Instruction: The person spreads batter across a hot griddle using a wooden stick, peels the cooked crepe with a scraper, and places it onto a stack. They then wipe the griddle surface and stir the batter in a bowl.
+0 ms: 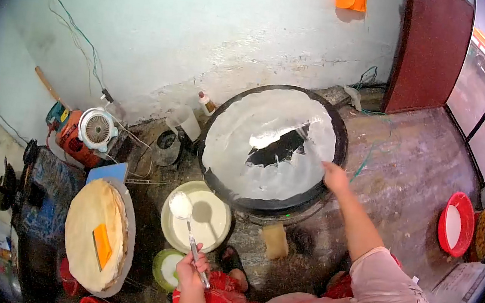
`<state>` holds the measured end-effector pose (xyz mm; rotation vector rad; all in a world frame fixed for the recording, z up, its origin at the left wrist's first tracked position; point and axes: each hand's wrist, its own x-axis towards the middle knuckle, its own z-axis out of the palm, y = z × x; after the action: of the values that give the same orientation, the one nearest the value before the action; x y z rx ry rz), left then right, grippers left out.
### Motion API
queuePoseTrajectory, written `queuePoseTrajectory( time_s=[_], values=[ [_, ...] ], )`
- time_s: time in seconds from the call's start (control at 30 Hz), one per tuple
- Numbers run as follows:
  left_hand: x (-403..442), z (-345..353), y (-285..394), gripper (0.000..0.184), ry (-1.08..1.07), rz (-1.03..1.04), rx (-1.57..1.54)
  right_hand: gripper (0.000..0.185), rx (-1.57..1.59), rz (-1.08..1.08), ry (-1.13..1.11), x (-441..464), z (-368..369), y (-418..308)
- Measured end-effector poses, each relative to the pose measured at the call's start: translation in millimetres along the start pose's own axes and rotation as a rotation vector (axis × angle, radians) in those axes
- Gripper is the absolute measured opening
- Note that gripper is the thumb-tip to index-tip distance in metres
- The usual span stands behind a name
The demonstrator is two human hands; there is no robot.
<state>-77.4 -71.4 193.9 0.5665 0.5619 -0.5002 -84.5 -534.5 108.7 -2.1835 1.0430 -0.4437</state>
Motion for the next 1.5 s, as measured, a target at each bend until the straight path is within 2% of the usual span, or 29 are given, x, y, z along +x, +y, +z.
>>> queuePoseTrajectory(
  time_s=[0.07,0.17,0.2,0.27,0.33,0.4,0.47,0.53,0.57,0.6,0.67,0.73,0.8,0.87,0.93,0.97,1.0,1.07,1.13,1.2,1.27,1.3,1.33,1.4,1.47,1.5],
  values=[
    [-0.9,1.0,-0.7,0.031,0.008,0.006,0.003,0.027,0.039,-0.14,-0.258,-11.3,19.9,-23.0],
    [-1.6,1.9,-0.1,0.031,0.035,-0.007,0.015,0.028,-0.12,-0.256,-0.36,-29.7,13.9,-59.1],
    [-2.8,2.9,0.7,0.031,0.029,-0.018,0.004,0.028,-0.118,-0.26,-0.362,-32.2,-1.8,-68.4],
    [-6.5,2.1,1.7,0.032,0.01,-0.019,0.005,0.029,-0.317,-0.304,-0.485,-34.9,-40.5,-80.8],
    [-5.3,-3.8,2.9,0.033,-0.003,-0.023,0.014,0.028,-0.352,-0.266,-0.38,-39.4,-73.3,-85.7],
    [-4.9,-5.8,2.5,0.033,-0.013,-0.016,-0.009,0.029,-0.335,-0.449,-0.036,-45.5,-63.3,-67.8],
    [-1.9,-10.4,2.0,0.033,-0.037,0.03,0.019,0.034,-0.319,-0.467,0.107,-63.8,-29.1,-63.9],
    [-4.8,-5.7,0.0,0.033,-0.031,0.018,0.001,0.04,-0.488,-0.489,-0.006,-95.5,2.5,-80.9],
    [-3.8,-5.4,-0.1,0.033,-0.038,0.001,-0.009,0.041,-0.418,-0.68,0.073,-103.9,31.7,-69.3],
    [-4.6,-4.7,0.5,0.032,-0.042,-0.016,-0.018,0.043,-0.391,-0.755,0.034,-116.0,43.3,-75.3],
    [-9.1,-0.4,1.0,0.032,-0.019,-0.015,-0.001,0.042,-0.397,-0.737,0.047,-114.4,58.8,-65.5],
    [-10.5,-1.6,1.6,0.032,-0.02,-0.04,-0.02,0.042,-0.412,-0.678,0.072,-100.6,42.3,-59.7],
    [-6.1,-9.4,4.6,0.032,-0.031,-0.054,-0.009,0.042,-0.475,-0.505,0.072,-82.9,31.9,-55.9],
    [-3.5,-13.6,5.4,0.031,-0.03,-0.034,-0.011,0.043,-0.306,-0.315,0.009,-90.3,19.4,-68.8],
    [-4.0,-9.0,4.7,0.03,0.001,-0.024,-0.005,0.043,-0.213,-0.454,0.023,-113.2,26.8,-71.0],
    [-4.8,-7.3,4.3,0.03,-0.006,-0.022,-0.026,0.037,-0.196,-0.503,-0.077,-128.9,18.9,-75.9],
    [-6.0,-6.4,3.6,0.03,-0.009,-0.019,-0.046,0.037,-0.196,-0.5,-0.078,-124.0,20.3,-68.7],
    [-6.2,-7.3,3.6,0.029,-0.004,-0.012,-0.036,0.038,-0.497,-0.551,-0.046,-104.9,22.3,-42.6],
    [-4.0,-11.9,4.9,0.029,-0.04,-0.041,-0.022,0.037,-0.526,-0.474,0.089,-78.8,5.0,-35.4],
    [-4.7,-10.2,4.4,0.029,-0.026,-0.039,-0.011,0.033,-0.462,-0.333,0.113,-68.1,-7.5,-39.5],
    [-6.0,-4.7,3.6,0.029,-0.016,-0.034,0.002,0.031,-0.189,-0.237,0.143,-81.4,3.1,-38.2],
    [-7.5,-1.6,2.7,0.029,0.002,-0.026,-0.007,0.03,-0.138,-0.19,0.089,-94.8,5.7,-43.6],
    [-7.2,-0.1,1.8,0.029,0.018,-0.016,-0.017,0.032,-0.198,-0.282,0.012,-111.7,-2.1,-57.6],
    [-4.9,-2.7,0.9,0.03,0.018,-0.016,-0.027,0.036,-0.364,-0.485,-0.013,-106.1,15.3,-35.9],
    [-6.6,-2.8,0.1,0.033,-0.031,0.004,0.017,0.042,-0.482,-0.463,0.122,-77.6,15.2,-13.2],
    [-6.7,-1.6,0.7,0.031,-0.017,-0.031,-0.01,0.042,-0.513,-0.386,0.116,-67.7,0.9,-15.8]
  ],
)
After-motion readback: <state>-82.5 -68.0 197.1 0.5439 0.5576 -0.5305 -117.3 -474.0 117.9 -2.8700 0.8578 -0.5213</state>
